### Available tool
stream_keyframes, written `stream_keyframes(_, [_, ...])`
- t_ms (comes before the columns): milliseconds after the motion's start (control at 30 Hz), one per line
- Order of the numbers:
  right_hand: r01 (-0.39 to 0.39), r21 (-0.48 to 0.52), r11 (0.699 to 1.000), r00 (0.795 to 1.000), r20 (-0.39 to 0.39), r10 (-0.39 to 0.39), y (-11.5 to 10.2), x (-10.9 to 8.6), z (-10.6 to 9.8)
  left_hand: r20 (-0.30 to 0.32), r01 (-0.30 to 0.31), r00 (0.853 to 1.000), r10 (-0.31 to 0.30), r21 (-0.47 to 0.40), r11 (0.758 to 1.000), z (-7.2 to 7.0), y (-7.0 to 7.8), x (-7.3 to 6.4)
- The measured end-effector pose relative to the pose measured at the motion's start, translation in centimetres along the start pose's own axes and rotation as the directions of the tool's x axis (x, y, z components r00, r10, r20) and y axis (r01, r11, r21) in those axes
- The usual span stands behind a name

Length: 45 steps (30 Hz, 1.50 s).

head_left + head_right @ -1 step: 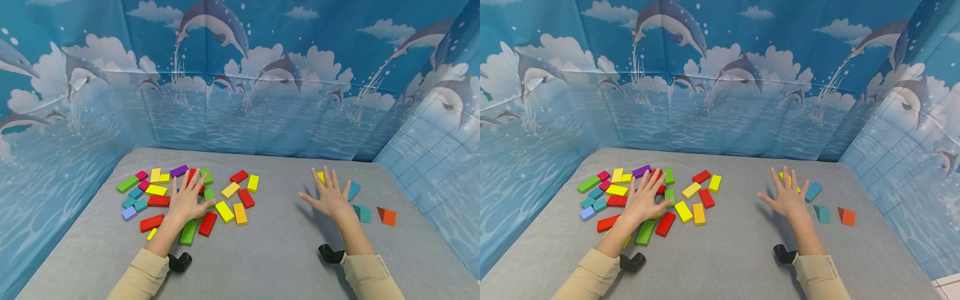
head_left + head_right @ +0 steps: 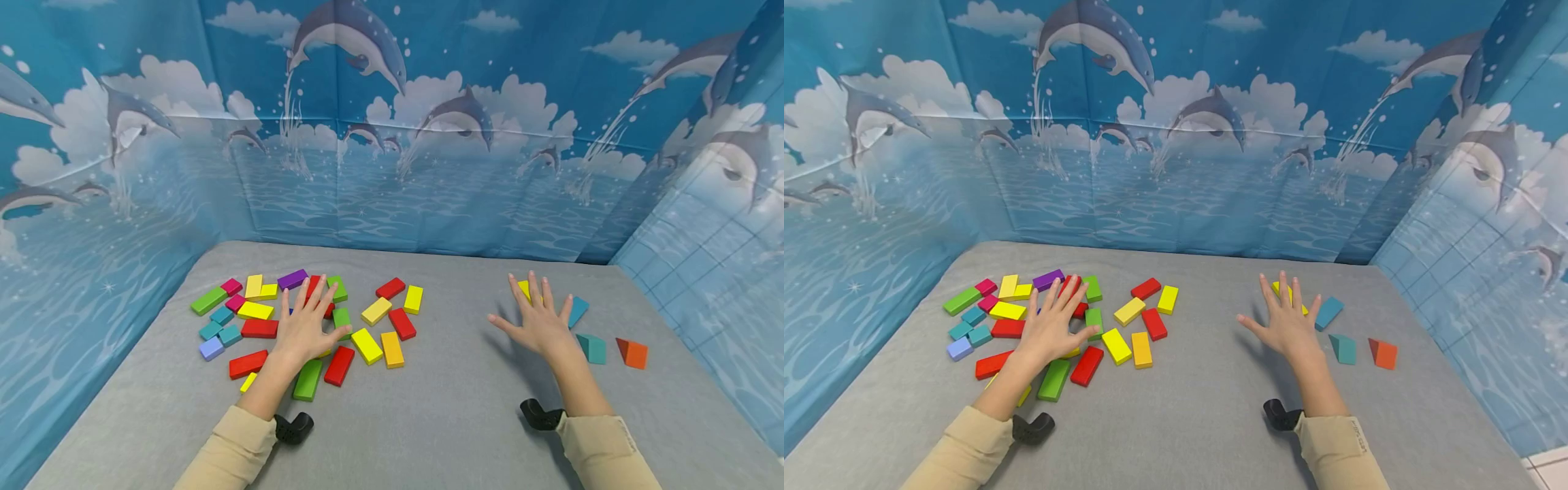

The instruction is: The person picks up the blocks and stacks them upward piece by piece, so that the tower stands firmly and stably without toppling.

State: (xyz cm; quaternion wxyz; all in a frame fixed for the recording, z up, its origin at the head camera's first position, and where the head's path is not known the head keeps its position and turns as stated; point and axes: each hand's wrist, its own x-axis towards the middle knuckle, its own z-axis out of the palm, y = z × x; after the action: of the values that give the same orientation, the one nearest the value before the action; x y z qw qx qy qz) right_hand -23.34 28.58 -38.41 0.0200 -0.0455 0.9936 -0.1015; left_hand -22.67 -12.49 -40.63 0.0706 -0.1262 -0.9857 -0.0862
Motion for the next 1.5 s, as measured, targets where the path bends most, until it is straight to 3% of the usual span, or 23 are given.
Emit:
stream_keyframes(500, [0.025,-0.009,1.0,0.999,-0.026,-0.025,-0.2,0.2,0.3,-0.011,-0.005,1.0,0.005,-0.007,1.0,0.1,0.0,0.1])
stream_keyframes(667, [0.091,0.048,0.995,0.995,-0.044,-0.088,-0.6,0.5,0.5,-0.018,-0.013,1.0,0.013,-0.01,1.0,0.0,0.2,0.1])
stream_keyframes(767, [0.167,0.108,0.98,0.985,-0.066,-0.16,-1.1,1.0,0.9,-0.041,-0.037,0.999,0.035,-0.063,0.997,-0.1,0.8,0.1])
stream_keyframes(900, [0.281,0.231,0.932,0.959,-0.107,-0.263,-2.4,1.8,1.6,-0.092,-0.088,0.993,0.07,-0.214,0.973,-0.2,1.9,-0.2])
stream_keyframes(1033, [0.388,0.351,0.852,0.922,-0.137,-0.363,-4.2,2.8,2.6,-0.131,-0.144,0.986,0.098,-0.402,0.904,0.2,3.5,-0.8])
stream_keyframes(1100, [0.436,0.399,0.807,0.898,-0.134,-0.419,-5.1,3.4,3.2,-0.123,-0.155,0.986,0.109,-0.474,0.867,0.5,4.3,-1.1])
stream_keyframes(1167, [0.467,0.441,0.767,0.876,-0.109,-0.471,-5.9,3.9,3.8,-0.106,-0.161,0.987,0.124,-0.502,0.85,0.9,5.0,-1.4])
stream_keyframes(1300, [0.482,0.507,0.715,0.84,-0.035,-0.542,-7.4,4.7,4.9,-0.073,-0.173,0.985,0.158,-0.517,0.838,1.8,5.9,-1.7])
stream_keyframes(1500, [0.501,0.559,0.66,0.798,-0.004,-0.603,-9.0,5.5,6.2,-0.051,-0.195,0.98,0.194,-0.464,0.864,3.3,6.2,-1.6])
